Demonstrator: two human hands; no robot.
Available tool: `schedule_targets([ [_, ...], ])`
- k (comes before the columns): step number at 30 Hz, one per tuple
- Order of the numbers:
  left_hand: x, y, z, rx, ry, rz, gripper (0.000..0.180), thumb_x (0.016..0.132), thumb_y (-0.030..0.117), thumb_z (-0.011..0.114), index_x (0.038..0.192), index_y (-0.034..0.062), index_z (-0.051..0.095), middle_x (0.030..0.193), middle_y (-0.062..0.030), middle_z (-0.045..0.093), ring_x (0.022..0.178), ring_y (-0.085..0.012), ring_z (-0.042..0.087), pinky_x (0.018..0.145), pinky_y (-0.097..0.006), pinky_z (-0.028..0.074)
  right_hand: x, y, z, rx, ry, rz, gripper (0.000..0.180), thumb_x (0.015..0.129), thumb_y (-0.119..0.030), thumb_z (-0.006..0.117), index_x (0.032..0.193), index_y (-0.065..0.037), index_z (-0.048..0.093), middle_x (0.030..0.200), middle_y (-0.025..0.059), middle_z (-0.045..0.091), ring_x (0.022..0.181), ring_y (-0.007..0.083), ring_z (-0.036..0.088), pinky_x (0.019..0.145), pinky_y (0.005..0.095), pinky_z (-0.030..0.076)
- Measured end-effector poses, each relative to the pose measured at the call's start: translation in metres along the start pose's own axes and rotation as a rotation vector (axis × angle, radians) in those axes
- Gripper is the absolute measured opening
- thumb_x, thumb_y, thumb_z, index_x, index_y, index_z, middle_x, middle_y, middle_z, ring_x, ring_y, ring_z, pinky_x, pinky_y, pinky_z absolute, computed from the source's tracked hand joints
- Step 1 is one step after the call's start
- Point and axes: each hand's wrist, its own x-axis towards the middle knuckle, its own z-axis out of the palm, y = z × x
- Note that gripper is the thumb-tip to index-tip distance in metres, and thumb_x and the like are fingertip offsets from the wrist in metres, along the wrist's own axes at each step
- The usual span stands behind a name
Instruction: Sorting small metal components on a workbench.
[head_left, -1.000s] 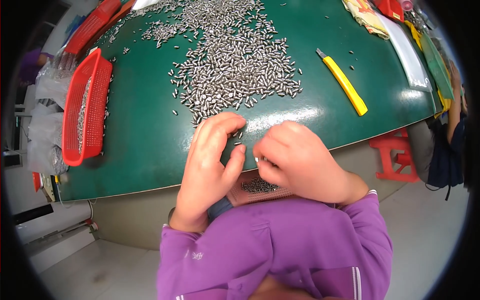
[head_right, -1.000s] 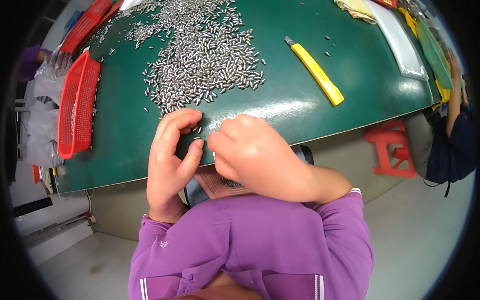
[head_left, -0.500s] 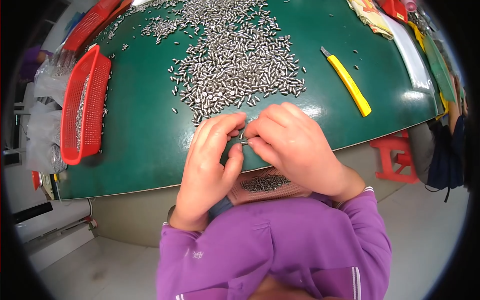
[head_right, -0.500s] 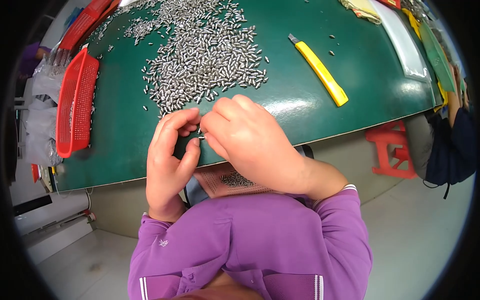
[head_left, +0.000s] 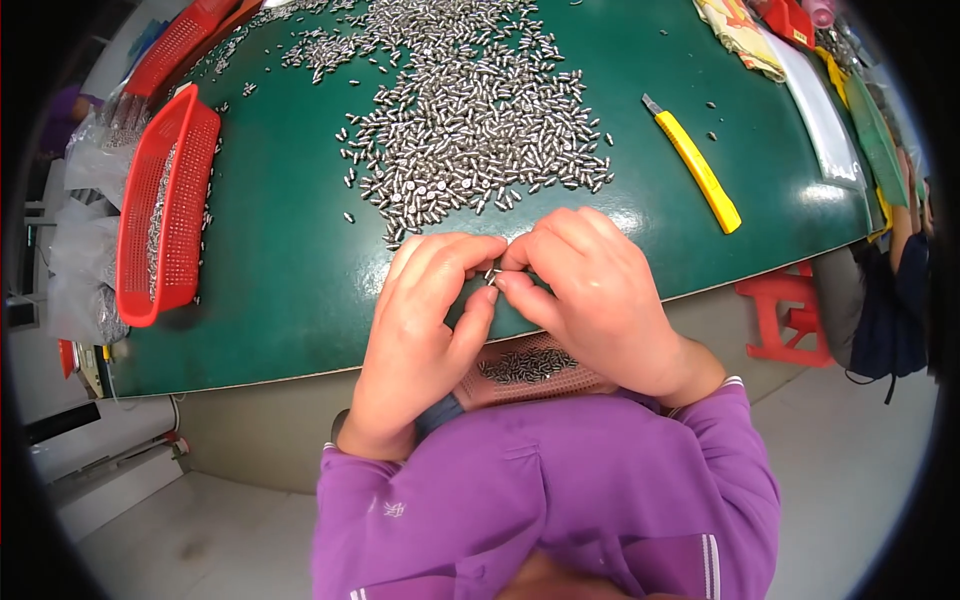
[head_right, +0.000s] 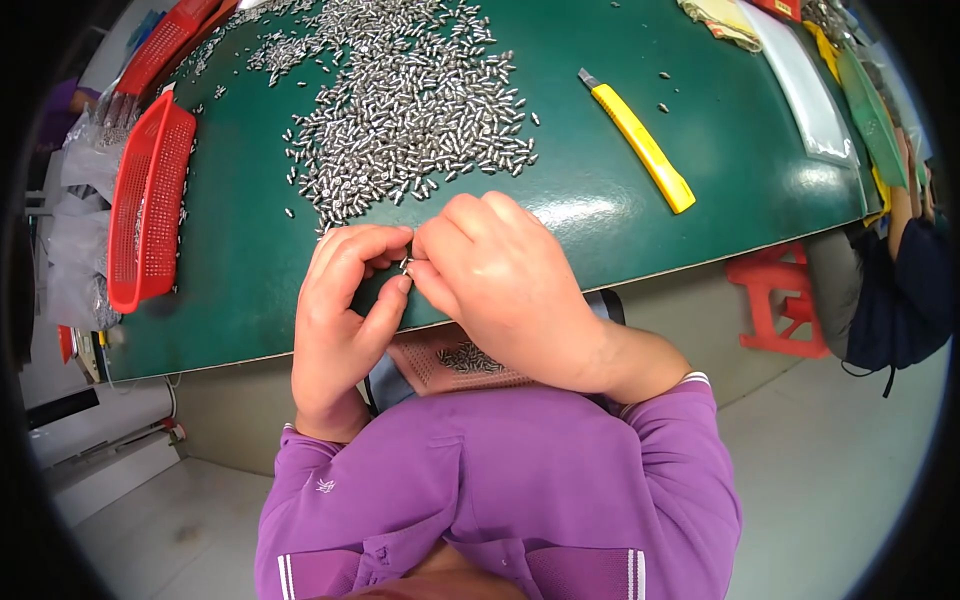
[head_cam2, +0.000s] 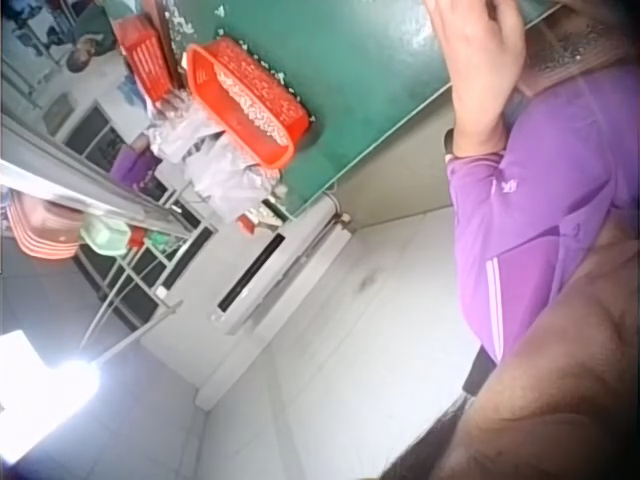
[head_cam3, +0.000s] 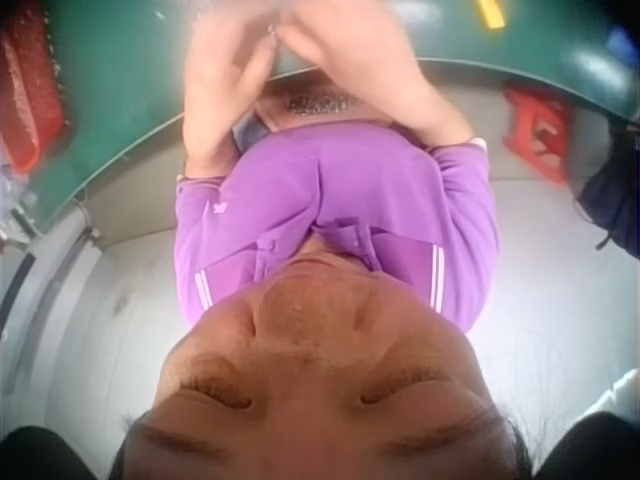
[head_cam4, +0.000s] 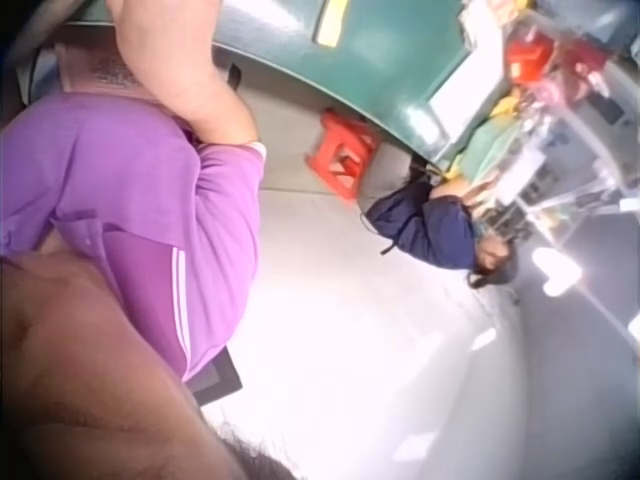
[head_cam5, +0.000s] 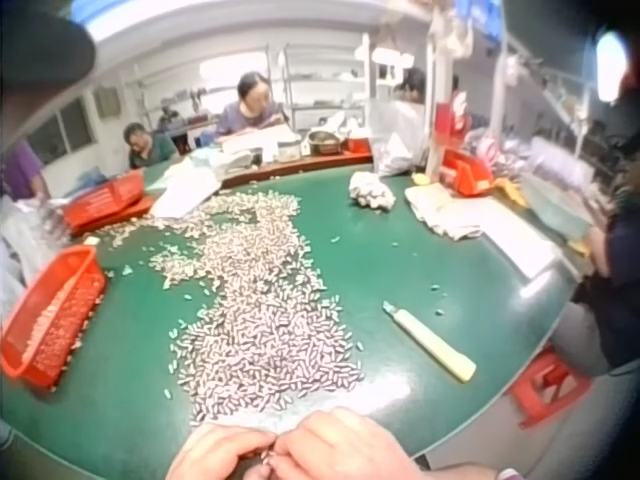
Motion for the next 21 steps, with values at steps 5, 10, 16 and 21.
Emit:
schedule_targets([
  [5,-0.0004,-0.0016,0.0006,0.034,0.008,0.033,0.035,0.079,-0.006,0.071,0.113,0.0029,0.067,0.108,-0.0113,0.067,0.099,-0.0294,0.062,0.087,-0.04,0.051,-0.006,-0.0049,-0.0044,-0.035,-0.013,0.034,0.018,0.079,-0.01,0.076,0.082,-0.007,0.059,0.083,0.0084,0.053,0.075,0.0277,0.054,0.066,0.0384,0.048],
  [10,-0.0009,0.0009,-0.0008,0.05,0.013,0.027,0.035,0.079,-0.005,0.072,0.113,0.0025,0.066,0.106,-0.012,0.066,0.098,-0.0294,0.061,0.086,-0.039,0.051,-0.0059,-0.005,-0.0057,-0.006,-0.015,0.058,0.019,0.077,-0.011,0.079,0.08,-0.009,0.06,0.082,0.0062,0.054,0.074,0.0261,0.055,0.065,0.0379,0.049],
  [16,-0.003,0.0043,-0.0023,0.016,0.028,-0.045,0.035,0.081,-0.005,0.072,0.114,0.0018,0.065,0.102,-0.0122,0.064,0.094,-0.0287,0.061,0.083,-0.039,0.051,-0.0041,-0.0029,-0.0076,0.017,-0.016,0.038,0.021,0.076,-0.013,0.079,0.078,-0.009,0.059,0.08,0.0057,0.052,0.073,0.0259,0.055,0.063,0.0376,0.048],
  [21,-0.0036,0.0038,-0.0022,0.008,0.028,-0.046,0.034,0.081,-0.006,0.072,0.113,0.002,0.065,0.099,-0.0115,0.063,0.09,-0.0272,0.061,0.08,-0.038,0.051,-0.0019,-0.0068,-0.0069,-0.011,-0.036,0.086,0.021,0.072,-0.011,0.083,0.081,-0.01,0.064,0.08,0.0048,0.059,0.075,0.0263,0.059,0.066,0.0389,0.049],
])
